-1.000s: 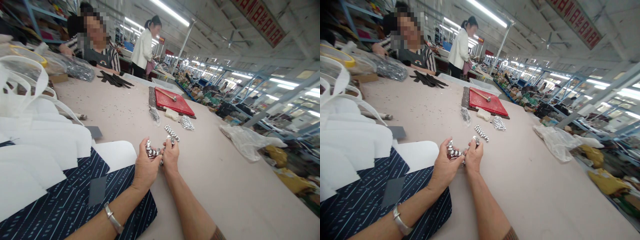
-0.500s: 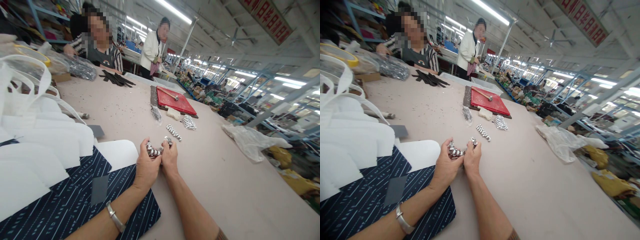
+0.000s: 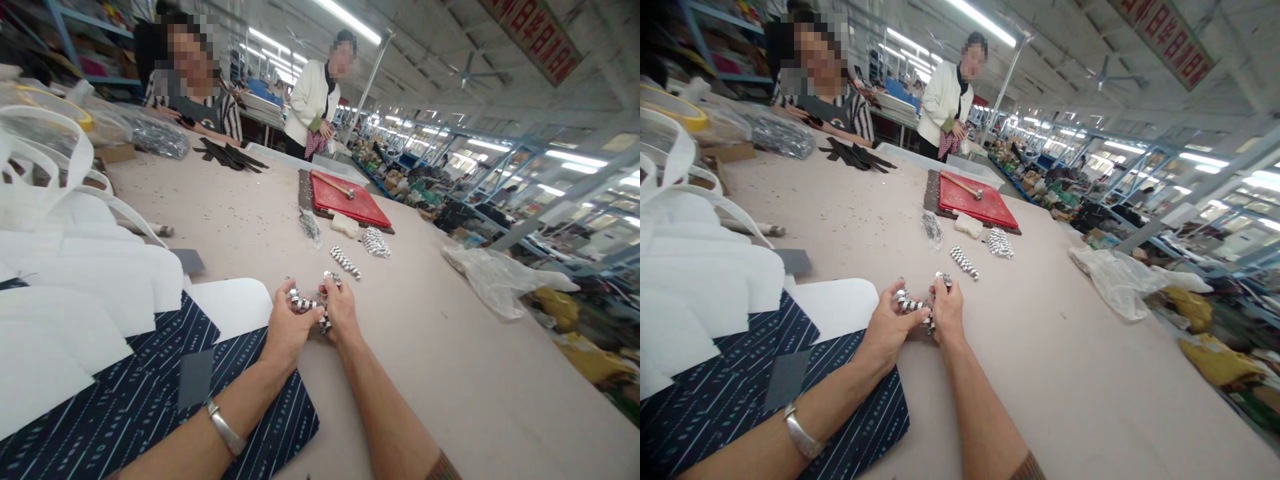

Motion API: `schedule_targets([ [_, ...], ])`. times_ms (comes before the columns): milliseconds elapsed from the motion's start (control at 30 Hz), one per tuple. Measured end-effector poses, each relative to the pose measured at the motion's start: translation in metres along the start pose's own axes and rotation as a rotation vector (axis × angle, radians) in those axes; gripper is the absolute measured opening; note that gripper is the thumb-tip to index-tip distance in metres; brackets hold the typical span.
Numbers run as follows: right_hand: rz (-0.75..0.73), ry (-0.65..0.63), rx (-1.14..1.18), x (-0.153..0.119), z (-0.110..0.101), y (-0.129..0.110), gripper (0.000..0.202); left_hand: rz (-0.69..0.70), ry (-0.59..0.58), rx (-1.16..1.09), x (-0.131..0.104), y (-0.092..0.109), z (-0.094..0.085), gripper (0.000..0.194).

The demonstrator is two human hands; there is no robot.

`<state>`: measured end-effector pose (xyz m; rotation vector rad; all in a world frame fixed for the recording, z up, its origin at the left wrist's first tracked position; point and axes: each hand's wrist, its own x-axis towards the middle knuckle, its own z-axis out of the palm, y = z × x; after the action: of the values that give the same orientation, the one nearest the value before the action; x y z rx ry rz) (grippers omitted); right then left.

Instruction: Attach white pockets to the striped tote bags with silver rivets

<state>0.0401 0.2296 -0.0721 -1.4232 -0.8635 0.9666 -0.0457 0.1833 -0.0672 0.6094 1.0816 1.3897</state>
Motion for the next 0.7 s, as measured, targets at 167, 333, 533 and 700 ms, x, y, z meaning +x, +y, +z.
schedule_targets([
  [167,0.042,-0.075,-0.004,0.0037,-0.0033,0.0003,0.028,-0.090,-0.035,-0.065,0.0006,0.0055,-0.0002,0.079],
  [333,-0.013,-0.033,-0.066,-0.0015,-0.0035,0.0010,0.023,0.005,-0.031,0.022,0.0017,0.0033,-0.0030,0.080],
  [533,-0.102,0.014,-0.161,-0.0058,-0.0034,0.0029,0.018,0.110,-0.002,0.112,0.0032,-0.0018,-0.0056,0.081],
  [700,-0.125,-0.145,-0.204,-0.0017,-0.0100,-0.0030,0.020,0.050,-0.048,0.145,0.0061,-0.0001,-0.0070,0.079],
])
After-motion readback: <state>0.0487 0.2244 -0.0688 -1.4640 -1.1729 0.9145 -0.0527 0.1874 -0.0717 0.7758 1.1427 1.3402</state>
